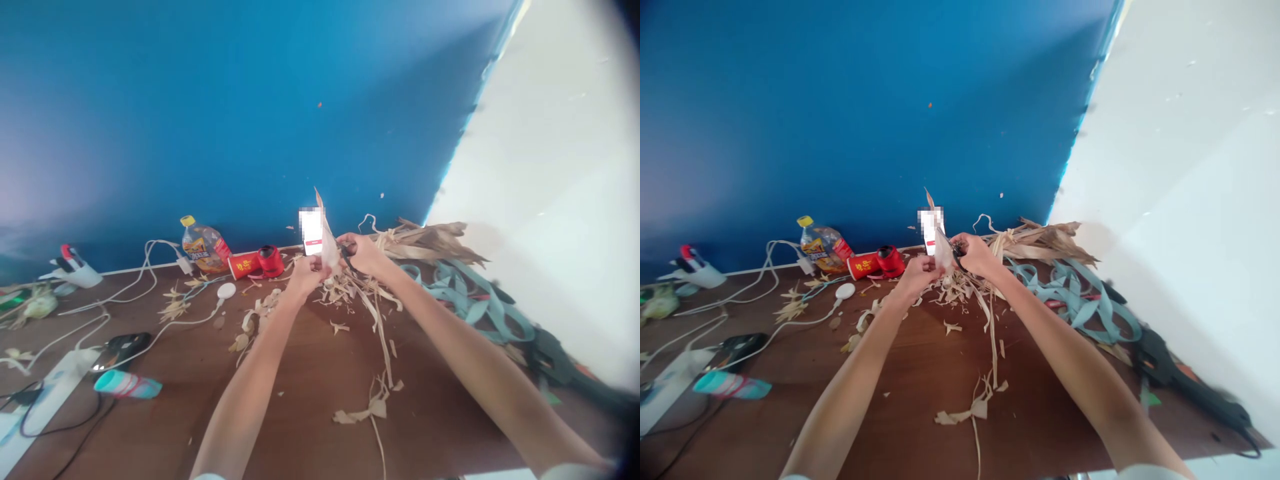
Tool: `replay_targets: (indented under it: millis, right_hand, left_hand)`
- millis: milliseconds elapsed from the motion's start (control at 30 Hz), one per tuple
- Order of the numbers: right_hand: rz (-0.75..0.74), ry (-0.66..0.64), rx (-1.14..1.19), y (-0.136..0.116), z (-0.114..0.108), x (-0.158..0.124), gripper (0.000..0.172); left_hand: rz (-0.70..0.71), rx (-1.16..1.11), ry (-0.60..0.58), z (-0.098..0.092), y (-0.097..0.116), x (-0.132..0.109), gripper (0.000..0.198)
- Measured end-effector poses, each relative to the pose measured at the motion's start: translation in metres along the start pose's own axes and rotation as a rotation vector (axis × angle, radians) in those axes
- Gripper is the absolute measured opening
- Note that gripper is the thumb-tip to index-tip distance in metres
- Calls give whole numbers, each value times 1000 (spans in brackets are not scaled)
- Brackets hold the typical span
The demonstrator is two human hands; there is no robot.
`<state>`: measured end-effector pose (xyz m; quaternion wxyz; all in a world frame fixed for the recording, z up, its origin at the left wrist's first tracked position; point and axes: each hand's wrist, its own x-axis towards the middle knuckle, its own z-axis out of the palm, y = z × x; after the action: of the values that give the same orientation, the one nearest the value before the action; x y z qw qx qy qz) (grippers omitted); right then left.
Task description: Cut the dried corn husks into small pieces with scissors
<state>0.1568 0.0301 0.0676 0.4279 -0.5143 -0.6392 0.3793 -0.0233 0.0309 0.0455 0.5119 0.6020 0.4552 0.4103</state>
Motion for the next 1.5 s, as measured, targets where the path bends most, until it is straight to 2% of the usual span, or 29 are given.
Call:
replay_targets:
  millis: [133, 267, 467, 700, 900, 1100, 1300, 1400, 1500]
  right_hand:
    - [-32, 38, -48, 1, 4, 0, 51]
    - [-16, 9, -47, 0, 6, -1, 55]
    - [-11, -19, 27, 1, 7, -3, 58]
    - [23, -169, -40, 1, 10, -7, 68]
    - [50, -252, 65, 2, 12, -8, 67]
    - [103, -178, -11, 4, 3, -5, 64]
    - [95, -144, -55, 9, -6, -1, 64]
    - [79, -63, -75, 8, -15, 0, 59]
    - [84, -45, -43, 3, -22, -2, 55]
  left_hand:
    - [65, 46, 61, -2, -5, 3, 21]
    - [86, 31, 95, -3, -6, 2, 21]
    - [10, -36, -64, 5, -10, 2, 31]
    - [34, 53, -9, 5, -19, 4, 18]
    - [7, 93, 6, 5, -14, 2, 15]
    - [-49, 97, -9, 3, -13, 2, 19]
    - [-52, 67, -53, 3, -10, -2, 19]
    - [-90, 67, -21, -3, -3, -4, 21]
    - [-145, 49, -27, -8, 9, -6, 21]
